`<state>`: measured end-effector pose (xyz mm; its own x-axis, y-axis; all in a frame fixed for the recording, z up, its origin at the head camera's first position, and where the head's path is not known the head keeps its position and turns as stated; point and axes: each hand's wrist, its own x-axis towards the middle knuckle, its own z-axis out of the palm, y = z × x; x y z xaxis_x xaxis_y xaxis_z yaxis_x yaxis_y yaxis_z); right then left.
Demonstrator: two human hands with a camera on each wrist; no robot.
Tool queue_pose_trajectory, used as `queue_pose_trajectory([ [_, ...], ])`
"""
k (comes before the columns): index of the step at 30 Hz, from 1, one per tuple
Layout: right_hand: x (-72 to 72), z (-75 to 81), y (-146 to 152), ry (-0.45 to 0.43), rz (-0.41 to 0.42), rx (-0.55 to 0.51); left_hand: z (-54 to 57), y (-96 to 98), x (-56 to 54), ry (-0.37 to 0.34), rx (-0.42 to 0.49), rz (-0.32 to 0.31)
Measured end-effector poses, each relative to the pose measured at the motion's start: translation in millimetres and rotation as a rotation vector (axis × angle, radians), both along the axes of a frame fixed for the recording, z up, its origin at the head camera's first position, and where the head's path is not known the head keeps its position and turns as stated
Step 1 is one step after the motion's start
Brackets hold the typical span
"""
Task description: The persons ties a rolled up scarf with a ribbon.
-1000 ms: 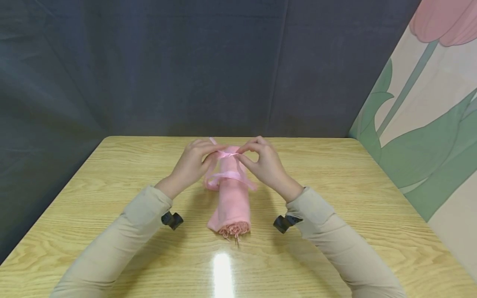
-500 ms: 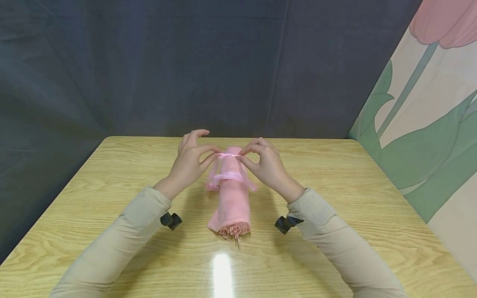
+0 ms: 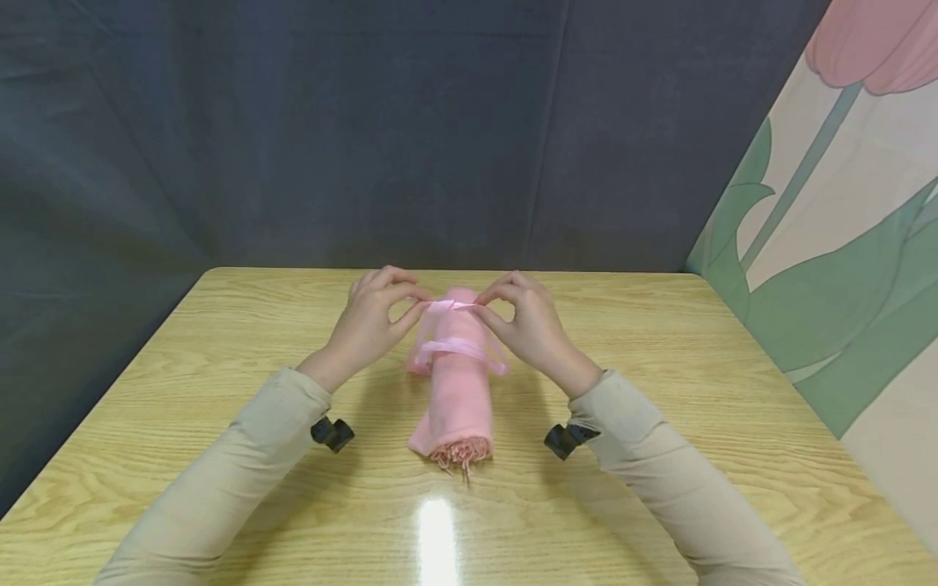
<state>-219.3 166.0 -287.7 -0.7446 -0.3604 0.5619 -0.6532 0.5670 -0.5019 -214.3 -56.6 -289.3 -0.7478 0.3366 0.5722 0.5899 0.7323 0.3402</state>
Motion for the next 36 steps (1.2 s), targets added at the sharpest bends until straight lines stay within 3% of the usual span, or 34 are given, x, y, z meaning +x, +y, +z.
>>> queue_pose_trajectory([
  [36, -1.3, -2.2, 15, 0.051, -0.035, -0.005, -3.9, -15.3, -1.0, -0.004, 0.065, 0.012],
])
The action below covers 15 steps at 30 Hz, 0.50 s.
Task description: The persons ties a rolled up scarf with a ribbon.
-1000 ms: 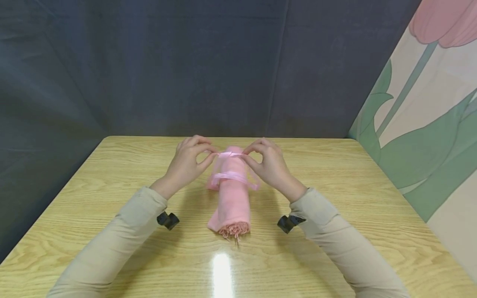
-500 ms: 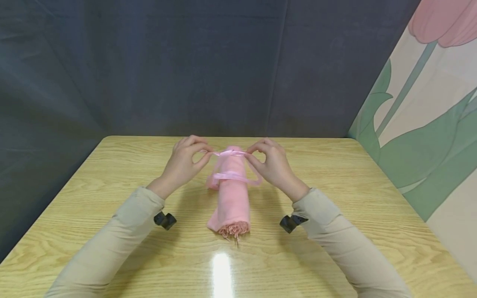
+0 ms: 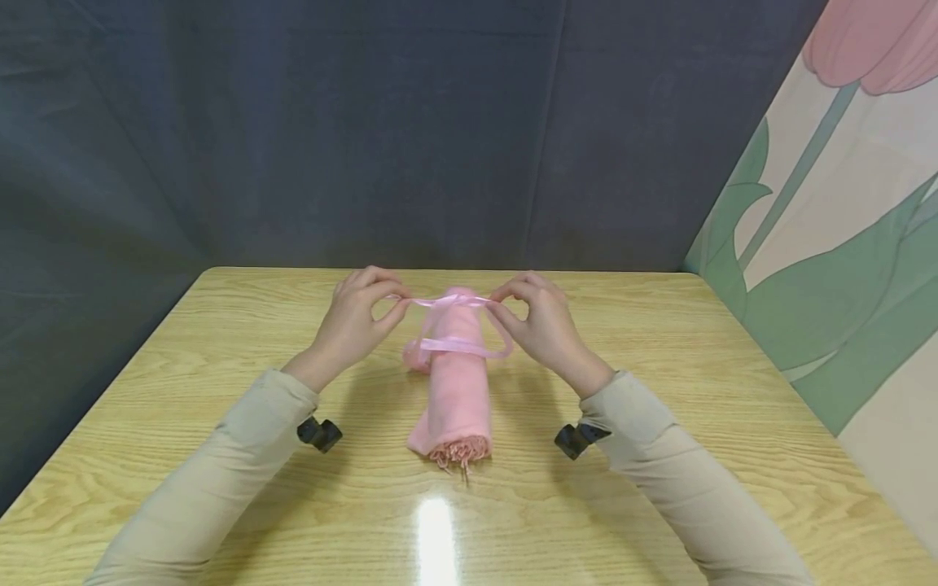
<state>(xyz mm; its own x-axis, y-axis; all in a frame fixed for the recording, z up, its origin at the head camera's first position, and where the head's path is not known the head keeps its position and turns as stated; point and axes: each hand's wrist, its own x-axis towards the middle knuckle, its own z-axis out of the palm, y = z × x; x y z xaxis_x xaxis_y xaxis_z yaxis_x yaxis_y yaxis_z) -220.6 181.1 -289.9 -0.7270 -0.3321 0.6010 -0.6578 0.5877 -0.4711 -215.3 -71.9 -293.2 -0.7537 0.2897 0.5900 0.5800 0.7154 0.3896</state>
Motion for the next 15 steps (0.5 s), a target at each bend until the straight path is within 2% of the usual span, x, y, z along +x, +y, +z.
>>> queue_pose_trajectory([
  [15, 0.2, -1.0, 8.6, -0.014, -0.035, -0.007, -2.8, -8.6, -1.5, 0.026, 0.024, 0.014],
])
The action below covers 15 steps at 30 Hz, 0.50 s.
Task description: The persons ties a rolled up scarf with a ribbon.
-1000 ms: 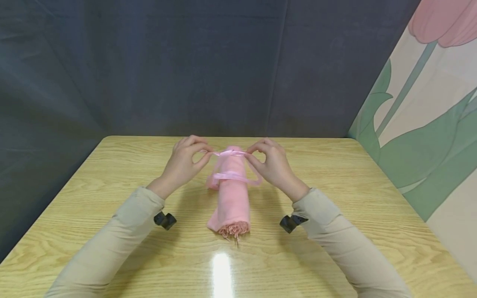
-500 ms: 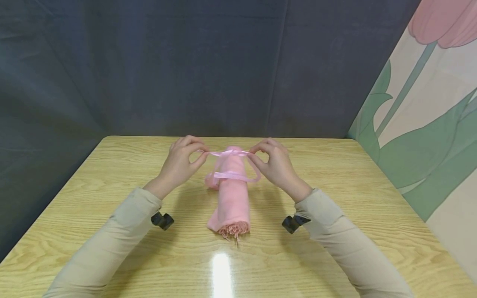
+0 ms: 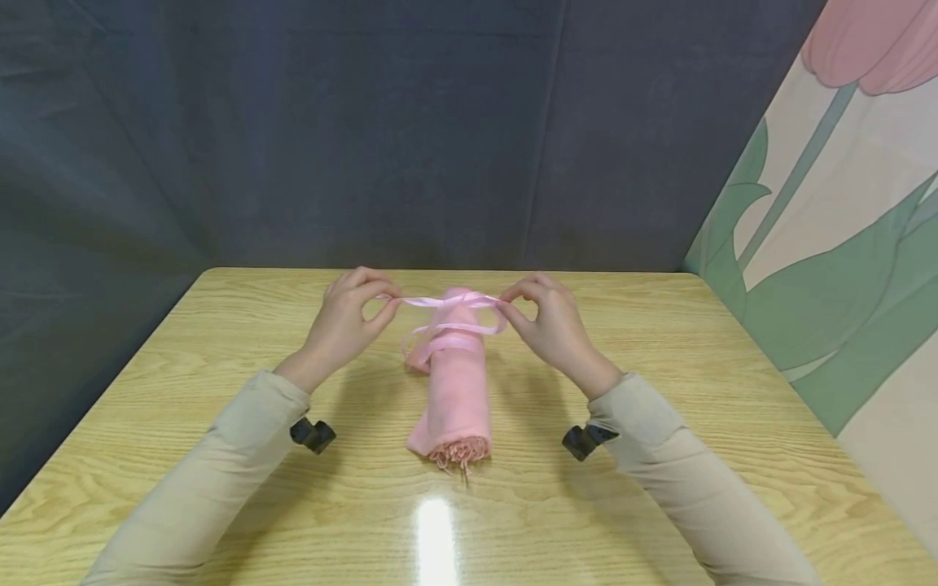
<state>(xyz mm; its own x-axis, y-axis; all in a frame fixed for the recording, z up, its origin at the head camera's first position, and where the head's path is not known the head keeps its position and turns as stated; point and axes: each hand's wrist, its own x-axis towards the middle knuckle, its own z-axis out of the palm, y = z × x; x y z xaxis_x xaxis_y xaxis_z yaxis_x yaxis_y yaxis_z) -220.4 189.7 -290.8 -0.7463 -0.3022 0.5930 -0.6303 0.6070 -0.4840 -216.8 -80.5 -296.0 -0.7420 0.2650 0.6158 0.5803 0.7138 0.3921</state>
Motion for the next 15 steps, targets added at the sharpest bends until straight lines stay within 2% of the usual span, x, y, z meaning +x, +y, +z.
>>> queue_pose_trajectory([
  [15, -0.5, -2.0, 10.2, -0.001, -0.036, 0.003, -0.7, -10.4, 1.1, -0.027, 0.011, 0.027],
])
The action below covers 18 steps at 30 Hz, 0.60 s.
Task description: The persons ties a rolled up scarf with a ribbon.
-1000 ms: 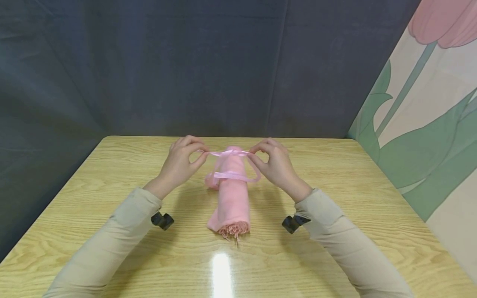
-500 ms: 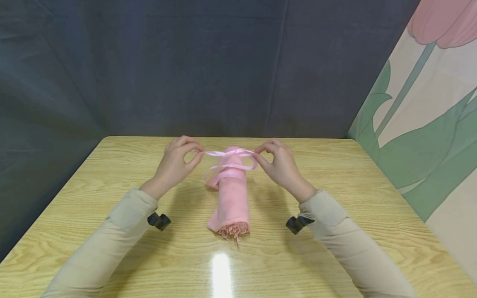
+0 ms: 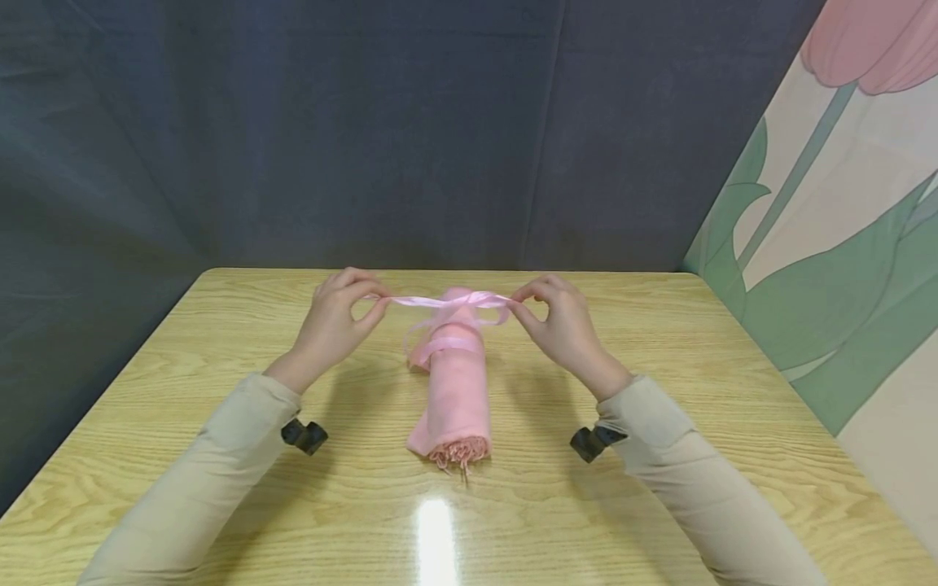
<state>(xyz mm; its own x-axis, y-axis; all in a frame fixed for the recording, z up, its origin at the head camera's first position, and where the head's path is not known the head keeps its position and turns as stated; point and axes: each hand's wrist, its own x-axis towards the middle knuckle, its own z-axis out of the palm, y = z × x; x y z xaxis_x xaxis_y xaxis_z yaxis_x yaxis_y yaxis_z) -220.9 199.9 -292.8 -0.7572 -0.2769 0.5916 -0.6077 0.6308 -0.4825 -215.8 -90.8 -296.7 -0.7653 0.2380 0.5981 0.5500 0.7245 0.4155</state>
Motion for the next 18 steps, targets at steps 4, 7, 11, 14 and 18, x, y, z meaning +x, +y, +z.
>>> queue_pose_trajectory([
  [4, 0.3, 0.0, 2, -0.004, -0.013, -0.002, -1.1, -3.1, 0.0, 0.001, 0.004, 0.002],
  [7, 0.3, -0.1, 5, -0.007, -0.024, 0.0, -1.7, -5.4, -0.4, 0.004, 0.009, 0.004],
  [11, -0.3, -0.8, 7, 0.001, -0.033, 0.006, -2.0, -7.9, -0.4, 0.008, 0.016, 0.005],
  [14, -0.6, -1.4, 9, 0.007, -0.037, 0.008, -1.9, -9.8, -0.2, 0.005, 0.018, 0.005],
  [18, -0.6, -1.6, 11, 0.01, -0.045, 0.012, -1.9, -12.8, -0.1, -0.004, 0.019, 0.012],
])
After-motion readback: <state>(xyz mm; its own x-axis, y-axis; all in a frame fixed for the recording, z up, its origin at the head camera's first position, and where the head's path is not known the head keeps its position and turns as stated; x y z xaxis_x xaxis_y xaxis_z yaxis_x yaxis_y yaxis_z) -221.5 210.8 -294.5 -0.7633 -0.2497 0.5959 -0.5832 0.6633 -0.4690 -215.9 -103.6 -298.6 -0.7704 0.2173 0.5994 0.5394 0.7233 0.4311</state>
